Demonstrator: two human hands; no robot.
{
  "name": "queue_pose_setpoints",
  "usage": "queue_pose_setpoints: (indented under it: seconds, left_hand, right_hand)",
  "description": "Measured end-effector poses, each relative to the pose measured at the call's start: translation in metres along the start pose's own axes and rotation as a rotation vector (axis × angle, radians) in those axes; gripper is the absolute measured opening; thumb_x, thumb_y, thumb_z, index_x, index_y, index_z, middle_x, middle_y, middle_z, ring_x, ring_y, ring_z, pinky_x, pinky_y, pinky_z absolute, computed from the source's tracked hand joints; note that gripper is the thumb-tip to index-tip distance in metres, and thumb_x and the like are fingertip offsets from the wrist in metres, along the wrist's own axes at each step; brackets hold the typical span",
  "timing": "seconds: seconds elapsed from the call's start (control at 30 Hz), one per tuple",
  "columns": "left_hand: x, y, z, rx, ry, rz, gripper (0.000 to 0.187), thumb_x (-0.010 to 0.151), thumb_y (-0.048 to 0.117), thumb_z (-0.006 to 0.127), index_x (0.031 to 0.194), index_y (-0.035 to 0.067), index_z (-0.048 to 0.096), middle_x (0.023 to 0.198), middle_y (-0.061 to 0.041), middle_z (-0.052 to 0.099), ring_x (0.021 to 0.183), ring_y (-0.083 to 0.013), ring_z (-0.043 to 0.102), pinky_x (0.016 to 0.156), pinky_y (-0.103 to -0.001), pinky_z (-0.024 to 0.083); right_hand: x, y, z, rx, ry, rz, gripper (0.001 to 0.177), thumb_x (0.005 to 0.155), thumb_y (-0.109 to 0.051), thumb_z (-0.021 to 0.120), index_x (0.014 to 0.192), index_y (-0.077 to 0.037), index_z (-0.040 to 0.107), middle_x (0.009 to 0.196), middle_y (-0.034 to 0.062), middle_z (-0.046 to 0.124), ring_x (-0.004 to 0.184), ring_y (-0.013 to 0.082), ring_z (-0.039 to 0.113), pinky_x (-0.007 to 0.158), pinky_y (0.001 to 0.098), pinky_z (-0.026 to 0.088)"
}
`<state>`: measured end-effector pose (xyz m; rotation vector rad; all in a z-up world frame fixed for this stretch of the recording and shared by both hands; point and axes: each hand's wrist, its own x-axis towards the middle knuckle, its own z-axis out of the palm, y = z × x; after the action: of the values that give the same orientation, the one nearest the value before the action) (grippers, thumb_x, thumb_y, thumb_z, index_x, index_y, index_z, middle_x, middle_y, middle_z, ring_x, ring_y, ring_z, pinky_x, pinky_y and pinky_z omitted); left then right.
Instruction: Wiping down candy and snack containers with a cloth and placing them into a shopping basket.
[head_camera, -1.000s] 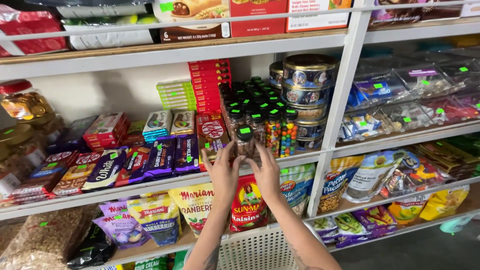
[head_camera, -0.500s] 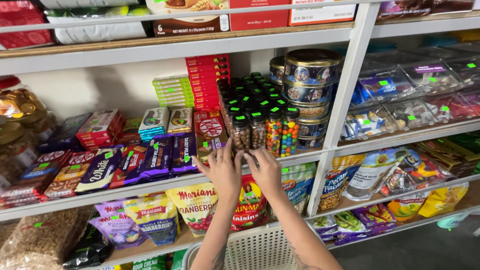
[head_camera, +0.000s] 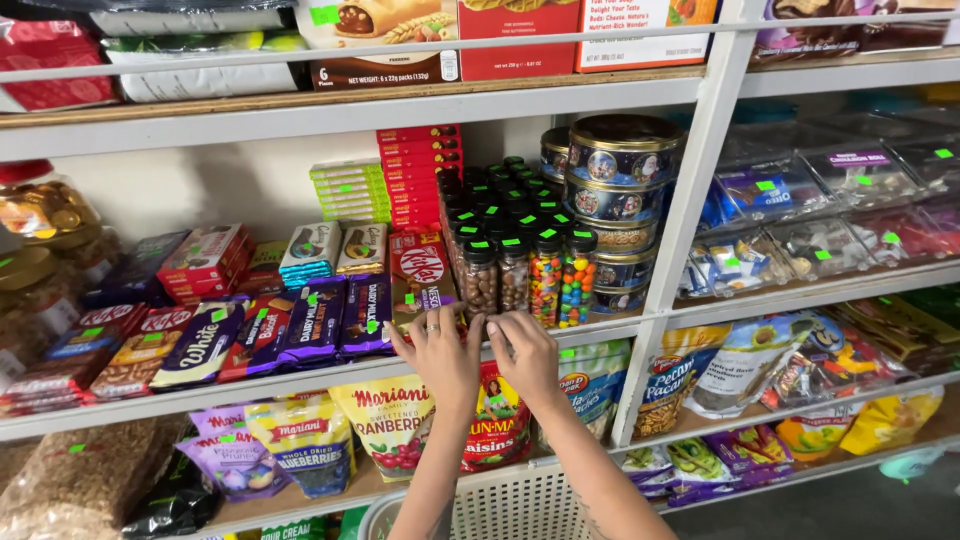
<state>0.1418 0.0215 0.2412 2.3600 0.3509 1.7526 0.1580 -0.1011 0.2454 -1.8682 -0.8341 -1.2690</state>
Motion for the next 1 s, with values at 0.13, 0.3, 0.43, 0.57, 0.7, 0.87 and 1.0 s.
queue_pose_setpoints:
  seconds: [0.13, 0.3, 0.43, 0.57, 0.7, 0.87, 1.0]
  left_hand:
    - [0.003, 0.005, -0.002, 0.063, -0.033, -0.017, 0.038, 0.078, 0.053, 0.081, 0.102, 0.025, 0.068, 0.091, 0.004, 0.07, 0.106, -0.0211, 0.063, 0.12, -0.062, 0.014]
    - [0.035, 0.021, -0.03, -0.061, -0.068, 0.011, 0.062, 0.085, 0.041, 0.079, 0.14, 0.021, 0.057, 0.105, -0.007, 0.071, 0.109, -0.0273, 0.065, 0.12, -0.06, 0.014]
    - [0.07, 0.031, -0.046, -0.063, -0.055, 0.223, 0.083, 0.081, 0.026, 0.082, 0.155, 0.034, 0.044, 0.122, -0.006, 0.065, 0.108, -0.0301, 0.066, 0.115, -0.066, 0.026]
    - [0.081, 0.027, -0.036, -0.072, -0.046, 0.286, 0.05, 0.081, 0.024, 0.079, 0.129, 0.029, 0.065, 0.119, 0.005, 0.065, 0.099, -0.0177, 0.066, 0.12, -0.053, 0.029]
    - [0.082, 0.028, -0.03, -0.034, -0.04, 0.281, 0.053, 0.073, 0.034, 0.083, 0.123, 0.03, 0.066, 0.117, 0.008, 0.064, 0.102, -0.0137, 0.062, 0.122, -0.052, 0.024]
    - [0.051, 0.024, -0.012, -0.195, -0.046, 0.099, 0.088, 0.081, 0.029, 0.082, 0.157, 0.02, 0.038, 0.123, -0.001, 0.071, 0.104, -0.0179, 0.066, 0.111, -0.043, 0.04]
    - [0.022, 0.013, 0.0, -0.13, -0.05, 0.007, 0.09, 0.084, 0.05, 0.075, 0.158, 0.014, 0.039, 0.102, -0.008, 0.078, 0.106, -0.025, 0.067, 0.113, -0.052, 0.031]
  right_hand:
    - [0.001, 0.004, 0.0, 0.014, -0.041, 0.018, 0.016, 0.1, -0.021, 0.062, 0.105, -0.015, 0.076, 0.09, 0.0007, 0.072, 0.087, 0.0223, 0.073, 0.073, 0.0327, 0.06]
    - [0.008, -0.002, -0.011, 0.101, -0.084, 0.117, 0.025, 0.099, -0.013, 0.063, 0.123, -0.01, 0.07, 0.096, 0.0128, 0.073, 0.089, 0.0345, 0.073, 0.071, 0.0462, 0.062]
    - [0.011, 0.005, -0.009, 0.153, -0.151, 0.165, 0.052, 0.095, -0.003, 0.061, 0.145, -0.008, 0.05, 0.095, 0.0193, 0.073, 0.085, 0.0366, 0.074, 0.07, 0.0481, 0.062]
    - [0.014, -0.005, -0.013, 0.076, -0.169, 0.106, 0.053, 0.094, -0.002, 0.061, 0.147, -0.009, 0.053, 0.09, 0.0166, 0.074, 0.08, 0.0313, 0.074, 0.065, 0.0406, 0.062]
    - [0.01, -0.003, -0.009, -0.029, -0.179, 0.07, 0.039, 0.095, -0.009, 0.062, 0.134, -0.006, 0.063, 0.092, 0.0119, 0.075, 0.079, 0.0239, 0.074, 0.062, 0.033, 0.061]
    - [-0.001, 0.014, 0.007, -0.107, -0.153, 0.025, 0.02, 0.095, -0.014, 0.066, 0.113, -0.007, 0.07, 0.086, 0.0074, 0.074, 0.078, 0.021, 0.073, 0.059, 0.0283, 0.061]
    - [-0.005, 0.02, 0.012, -0.152, -0.144, -0.022, 0.016, 0.096, -0.019, 0.067, 0.108, -0.009, 0.07, 0.086, 0.0059, 0.073, 0.082, 0.021, 0.074, 0.061, 0.0282, 0.061]
